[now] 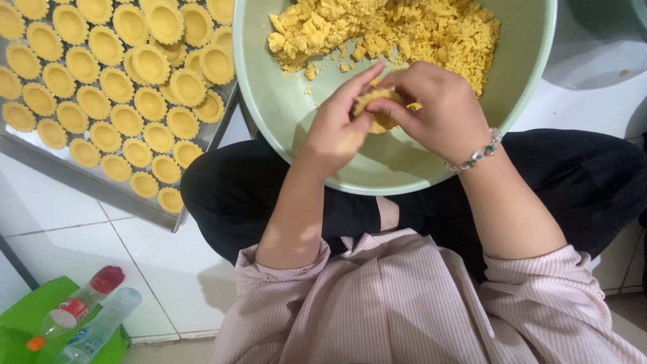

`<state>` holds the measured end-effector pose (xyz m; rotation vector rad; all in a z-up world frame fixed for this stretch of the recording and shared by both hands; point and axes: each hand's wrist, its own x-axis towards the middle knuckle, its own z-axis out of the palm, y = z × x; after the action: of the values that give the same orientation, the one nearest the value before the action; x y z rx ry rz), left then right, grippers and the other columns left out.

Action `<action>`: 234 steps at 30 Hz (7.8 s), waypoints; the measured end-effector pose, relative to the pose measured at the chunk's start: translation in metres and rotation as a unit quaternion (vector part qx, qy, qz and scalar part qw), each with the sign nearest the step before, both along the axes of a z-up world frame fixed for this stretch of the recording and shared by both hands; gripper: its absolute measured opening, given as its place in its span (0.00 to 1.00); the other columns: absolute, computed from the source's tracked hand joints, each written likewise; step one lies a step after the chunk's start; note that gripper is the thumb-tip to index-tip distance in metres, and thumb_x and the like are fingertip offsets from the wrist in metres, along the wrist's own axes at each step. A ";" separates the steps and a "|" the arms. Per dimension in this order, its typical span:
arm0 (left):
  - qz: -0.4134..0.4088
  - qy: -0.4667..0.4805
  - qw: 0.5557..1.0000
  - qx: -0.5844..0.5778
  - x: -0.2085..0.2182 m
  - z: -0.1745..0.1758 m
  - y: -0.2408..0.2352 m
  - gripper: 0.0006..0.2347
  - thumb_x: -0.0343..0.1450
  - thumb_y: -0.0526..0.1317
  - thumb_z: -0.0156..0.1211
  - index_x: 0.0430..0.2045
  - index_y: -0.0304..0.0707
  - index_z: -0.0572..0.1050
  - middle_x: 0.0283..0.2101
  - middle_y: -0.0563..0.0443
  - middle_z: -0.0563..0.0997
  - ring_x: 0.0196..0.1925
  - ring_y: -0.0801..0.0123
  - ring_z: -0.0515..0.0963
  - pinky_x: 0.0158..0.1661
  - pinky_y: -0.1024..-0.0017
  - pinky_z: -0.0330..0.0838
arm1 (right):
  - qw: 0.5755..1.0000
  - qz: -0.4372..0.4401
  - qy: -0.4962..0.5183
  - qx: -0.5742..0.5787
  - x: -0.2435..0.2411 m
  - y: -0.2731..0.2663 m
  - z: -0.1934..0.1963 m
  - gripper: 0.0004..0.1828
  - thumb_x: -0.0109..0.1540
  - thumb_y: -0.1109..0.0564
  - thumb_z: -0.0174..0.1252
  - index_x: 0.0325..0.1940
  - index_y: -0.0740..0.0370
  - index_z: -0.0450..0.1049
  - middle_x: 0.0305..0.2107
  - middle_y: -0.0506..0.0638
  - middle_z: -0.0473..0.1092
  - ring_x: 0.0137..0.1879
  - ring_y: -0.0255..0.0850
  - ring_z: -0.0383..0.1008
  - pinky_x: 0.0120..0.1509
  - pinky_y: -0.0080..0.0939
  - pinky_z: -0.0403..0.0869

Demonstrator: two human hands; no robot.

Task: The person scoops yellow dough from a large bowl, presses it into a fluted metal mold, and shapes it into a small cup. They then place the finished cup onto a metal tray filled with similar cups. This process is repeated continuously.

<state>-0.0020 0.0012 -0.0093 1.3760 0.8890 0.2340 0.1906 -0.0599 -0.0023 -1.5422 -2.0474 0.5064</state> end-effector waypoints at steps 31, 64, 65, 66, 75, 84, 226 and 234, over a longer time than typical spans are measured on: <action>0.164 -0.457 0.797 -0.360 0.035 0.013 -0.026 0.35 0.75 0.52 0.43 0.76 0.51 0.34 0.82 0.42 0.33 0.84 0.47 0.37 0.81 0.52 0.37 | 0.938 -0.058 0.310 0.145 -0.040 -0.008 0.008 0.51 0.65 0.20 0.20 0.81 0.53 0.50 0.76 0.55 0.54 0.84 0.60 0.48 0.93 0.68 0.46; 0.316 -0.472 0.721 -0.397 0.042 -0.005 -0.053 0.26 0.81 0.50 0.32 0.67 0.26 0.62 0.70 0.31 0.66 0.72 0.46 0.65 0.70 0.52 0.59 | 0.977 -0.118 0.176 0.034 -0.042 0.006 0.028 0.57 0.58 0.15 0.07 0.68 0.54 0.60 0.54 0.54 0.58 0.63 0.49 0.53 0.86 0.68 0.18; 0.248 -0.547 0.743 -0.295 0.037 -0.018 -0.062 0.21 0.87 0.46 0.33 0.61 0.24 0.70 0.64 0.35 0.74 0.67 0.55 0.74 0.64 0.59 0.69 | 0.995 -0.086 0.015 0.055 -0.038 0.002 0.006 0.67 0.48 0.09 0.02 0.80 0.39 0.49 0.79 0.52 0.41 0.85 0.52 0.24 0.86 0.68 0.15; 0.248 -0.547 0.743 -0.295 0.039 -0.015 -0.055 0.21 0.87 0.46 0.33 0.61 0.24 0.70 0.64 0.35 0.74 0.67 0.55 0.74 0.64 0.59 0.69 | 0.995 -0.086 0.015 0.055 -0.036 0.002 0.017 0.67 0.48 0.09 0.02 0.80 0.39 0.49 0.79 0.52 0.41 0.85 0.52 0.24 0.86 0.68 0.15; 0.333 -0.544 0.684 -0.354 0.037 -0.014 -0.040 0.32 0.83 0.59 0.33 0.41 0.26 0.82 0.51 0.26 0.80 0.64 0.43 0.75 0.70 0.53 0.59 | 0.984 -0.089 0.146 0.046 -0.045 -0.006 0.021 0.12 0.71 0.57 0.64 0.58 0.58 0.78 0.69 0.57 0.64 0.81 0.63 0.41 0.84 0.64 0.32; 0.293 -0.597 0.700 -0.260 0.048 -0.011 -0.039 0.34 0.82 0.57 0.26 0.35 0.29 0.82 0.37 0.38 0.85 0.65 0.47 0.72 0.76 0.47 0.42 | 0.860 -0.218 0.452 -0.091 -0.074 -0.023 0.003 0.43 0.73 0.58 0.62 0.81 0.41 0.41 0.78 0.55 0.51 0.90 0.58 0.42 0.91 0.66 0.55; 0.456 -0.193 0.857 -0.140 0.062 0.026 -0.031 0.19 0.73 0.60 0.41 0.39 0.48 0.49 0.43 0.52 0.51 0.47 0.63 0.52 0.48 0.60 0.45 | 0.958 -0.113 0.264 0.019 -0.050 0.012 -0.021 0.14 0.71 0.46 0.50 0.56 0.52 0.69 0.55 0.52 0.60 0.62 0.50 0.60 0.67 0.57 0.61; 0.272 -0.347 0.883 -0.161 0.035 0.001 -0.023 0.39 0.77 0.60 0.51 0.77 0.58 0.31 0.79 0.30 0.32 0.80 0.41 0.32 0.75 0.46 0.32 | 0.954 -0.150 0.258 -0.033 -0.007 0.013 -0.004 0.09 0.54 0.54 0.72 0.31 0.54 0.78 0.24 0.48 0.75 0.34 0.41 0.78 0.38 0.41 0.72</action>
<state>0.0331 -0.0222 -0.0085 0.6148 0.6372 0.9097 0.1833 -0.0470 -0.0061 -1.5237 -1.3890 0.7680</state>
